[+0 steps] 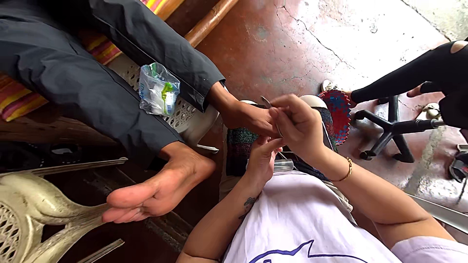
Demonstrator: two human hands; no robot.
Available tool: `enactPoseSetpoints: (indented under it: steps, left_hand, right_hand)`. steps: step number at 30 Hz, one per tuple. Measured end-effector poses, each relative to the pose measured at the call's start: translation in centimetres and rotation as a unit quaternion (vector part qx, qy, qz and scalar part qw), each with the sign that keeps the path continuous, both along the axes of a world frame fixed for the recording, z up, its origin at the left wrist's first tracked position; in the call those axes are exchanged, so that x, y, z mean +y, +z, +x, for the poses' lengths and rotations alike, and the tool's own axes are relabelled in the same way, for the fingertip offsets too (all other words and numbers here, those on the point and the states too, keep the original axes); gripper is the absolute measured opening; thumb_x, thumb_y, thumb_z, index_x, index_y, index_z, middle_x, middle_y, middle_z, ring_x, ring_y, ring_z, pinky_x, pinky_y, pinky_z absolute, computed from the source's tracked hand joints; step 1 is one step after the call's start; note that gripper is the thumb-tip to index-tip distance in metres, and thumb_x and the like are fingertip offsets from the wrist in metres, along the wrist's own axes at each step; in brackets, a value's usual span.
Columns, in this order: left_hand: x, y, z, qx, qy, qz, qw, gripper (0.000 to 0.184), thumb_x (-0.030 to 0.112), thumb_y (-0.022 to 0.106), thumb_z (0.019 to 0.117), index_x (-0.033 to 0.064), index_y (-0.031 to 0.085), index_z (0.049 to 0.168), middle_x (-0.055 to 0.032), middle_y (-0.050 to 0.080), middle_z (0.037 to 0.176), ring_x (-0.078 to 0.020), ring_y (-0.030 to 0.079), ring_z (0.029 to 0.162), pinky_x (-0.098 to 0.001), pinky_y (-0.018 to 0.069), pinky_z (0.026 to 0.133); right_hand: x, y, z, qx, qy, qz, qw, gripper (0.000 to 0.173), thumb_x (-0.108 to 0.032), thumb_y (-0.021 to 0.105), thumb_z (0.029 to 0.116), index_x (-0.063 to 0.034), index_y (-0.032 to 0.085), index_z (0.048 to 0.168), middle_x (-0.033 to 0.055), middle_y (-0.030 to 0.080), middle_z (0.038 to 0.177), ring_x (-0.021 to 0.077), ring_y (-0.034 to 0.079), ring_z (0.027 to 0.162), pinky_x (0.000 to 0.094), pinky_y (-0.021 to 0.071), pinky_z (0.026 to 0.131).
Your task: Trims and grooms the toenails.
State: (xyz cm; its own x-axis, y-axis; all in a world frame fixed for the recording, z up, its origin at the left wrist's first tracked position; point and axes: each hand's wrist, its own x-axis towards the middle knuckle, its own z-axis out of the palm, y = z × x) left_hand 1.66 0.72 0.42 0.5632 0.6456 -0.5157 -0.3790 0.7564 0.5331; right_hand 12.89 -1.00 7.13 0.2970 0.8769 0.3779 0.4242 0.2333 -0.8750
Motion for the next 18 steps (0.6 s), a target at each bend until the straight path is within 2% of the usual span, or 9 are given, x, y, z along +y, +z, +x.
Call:
enactPoseSetpoints:
  steps: [5, 7, 8, 10, 12, 13, 14, 16, 18]
  left_hand:
    - [-0.1, 0.6, 0.4, -0.046, -0.032, -0.031, 0.998, 0.020, -0.005, 0.060, 0.0923, 0.0108, 0.070, 0.100, -0.0036, 0.070, 0.095, -0.0127, 0.067, 0.081, -0.0289, 0.0577, 0.076]
    - [-0.4, 0.3, 0.4, -0.040, -0.092, 0.040, 0.994, 0.015, 0.012, 0.058, 0.1006, 0.0117, 0.065, 0.114, -0.0035, 0.070, 0.107, -0.0142, 0.068, 0.094, -0.0315, 0.0563, 0.085]
    - [-0.6, 0.1, 0.3, -0.032, -0.143, 0.096, 0.985, 0.026, 0.024, 0.055, 0.1037, 0.0107, 0.059, 0.125, -0.0036, 0.069, 0.117, -0.0143, 0.067, 0.104, -0.0330, 0.0548, 0.092]
    - [-1.4, 0.2, 0.0, -0.010, -0.225, 0.178, 0.958, 0.042, 0.034, 0.048, 0.1065, 0.0047, 0.053, 0.136, -0.0043, 0.066, 0.122, -0.0129, 0.064, 0.112, -0.0332, 0.0527, 0.099]
    - [-2.3, 0.8, -0.2, 0.023, -0.240, 0.205, 0.949, 0.028, 0.024, 0.042, 0.1093, 0.0056, 0.063, 0.115, 0.0022, 0.067, 0.094, -0.0052, 0.065, 0.087, -0.0247, 0.0548, 0.082]
    - [-2.6, 1.0, -0.4, 0.036, -0.235, 0.204, 0.950, 0.027, 0.021, 0.041, 0.1093, 0.0101, 0.064, 0.102, 0.0083, 0.057, 0.074, -0.0007, 0.053, 0.067, -0.0183, 0.0461, 0.064]
    - [-2.6, 1.2, -0.7, 0.039, -0.232, 0.202, 0.951, 0.029, 0.019, 0.040, 0.1092, 0.0108, 0.066, 0.099, 0.0113, 0.048, 0.065, 0.0012, 0.044, 0.056, -0.0158, 0.0378, 0.053]
    - [-2.2, 1.6, -1.6, 0.039, -0.228, 0.203, 0.951, 0.033, 0.017, 0.041, 0.1088, 0.0052, 0.072, 0.108, 0.0117, 0.046, 0.060, 0.0020, 0.039, 0.049, -0.0144, 0.0340, 0.048]
    - [-2.4, 2.1, -2.3, 0.052, -0.220, 0.215, 0.950, 0.033, 0.015, 0.041, 0.1082, 0.0051, 0.073, 0.107, 0.0115, 0.047, 0.060, 0.0027, 0.038, 0.049, -0.0140, 0.0335, 0.047]
  right_hand:
    - [-6.6, -4.2, 2.7, -0.094, -0.156, 0.003, 0.983, 0.017, -0.011, 0.053, 0.1068, 0.0008, 0.061, 0.116, 0.0042, 0.065, 0.084, 0.0060, 0.062, 0.068, 0.0229, 0.0559, 0.061]
    - [-8.2, -5.7, 2.6, -0.143, -0.186, 0.006, 0.972, 0.015, -0.012, 0.055, 0.1054, -0.0012, 0.064, 0.111, 0.0091, 0.068, 0.103, 0.0146, 0.065, 0.096, 0.0352, 0.0545, 0.087]
    - [-8.7, -6.5, 2.2, -0.151, -0.185, 0.008, 0.971, 0.014, -0.013, 0.056, 0.1044, -0.0041, 0.066, 0.108, 0.0107, 0.067, 0.113, 0.0198, 0.062, 0.112, 0.0429, 0.0492, 0.100]
    - [-9.1, -7.6, 1.3, -0.156, -0.182, -0.006, 0.971, 0.012, -0.019, 0.060, 0.1031, -0.0105, 0.069, 0.101, 0.0102, 0.064, 0.121, 0.0234, 0.056, 0.124, 0.0497, 0.0404, 0.111]
    - [-9.2, -7.3, 1.2, -0.160, -0.168, -0.045, 0.972, 0.017, -0.022, 0.062, 0.1013, -0.0095, 0.072, 0.103, 0.0125, 0.066, 0.122, 0.0268, 0.058, 0.124, 0.0556, 0.0374, 0.111]
    - [-9.3, -6.2, 1.7, -0.153, -0.156, -0.068, 0.973, 0.022, -0.024, 0.063, 0.1013, -0.0064, 0.072, 0.110, 0.0137, 0.066, 0.123, 0.0277, 0.060, 0.122, 0.0567, 0.0395, 0.109]
    - [-9.6, -4.5, 2.4, -0.145, -0.143, -0.089, 0.975, 0.027, -0.024, 0.063, 0.1018, -0.0041, 0.069, 0.119, 0.0132, 0.068, 0.123, 0.0257, 0.062, 0.119, 0.0528, 0.0456, 0.106]
    - [-10.5, 1.0, 4.0, -0.154, -0.090, -0.110, 0.978, 0.029, -0.020, 0.058, 0.1043, -0.0029, 0.062, 0.128, 0.0083, 0.070, 0.115, 0.0161, 0.068, 0.106, 0.0392, 0.0573, 0.093]
    - [-12.3, 7.3, 4.4, -0.209, -0.019, -0.081, 0.974, 0.023, -0.012, 0.052, 0.1031, -0.0043, 0.068, 0.118, 0.0023, 0.071, 0.107, 0.0086, 0.067, 0.097, 0.0304, 0.0580, 0.085]
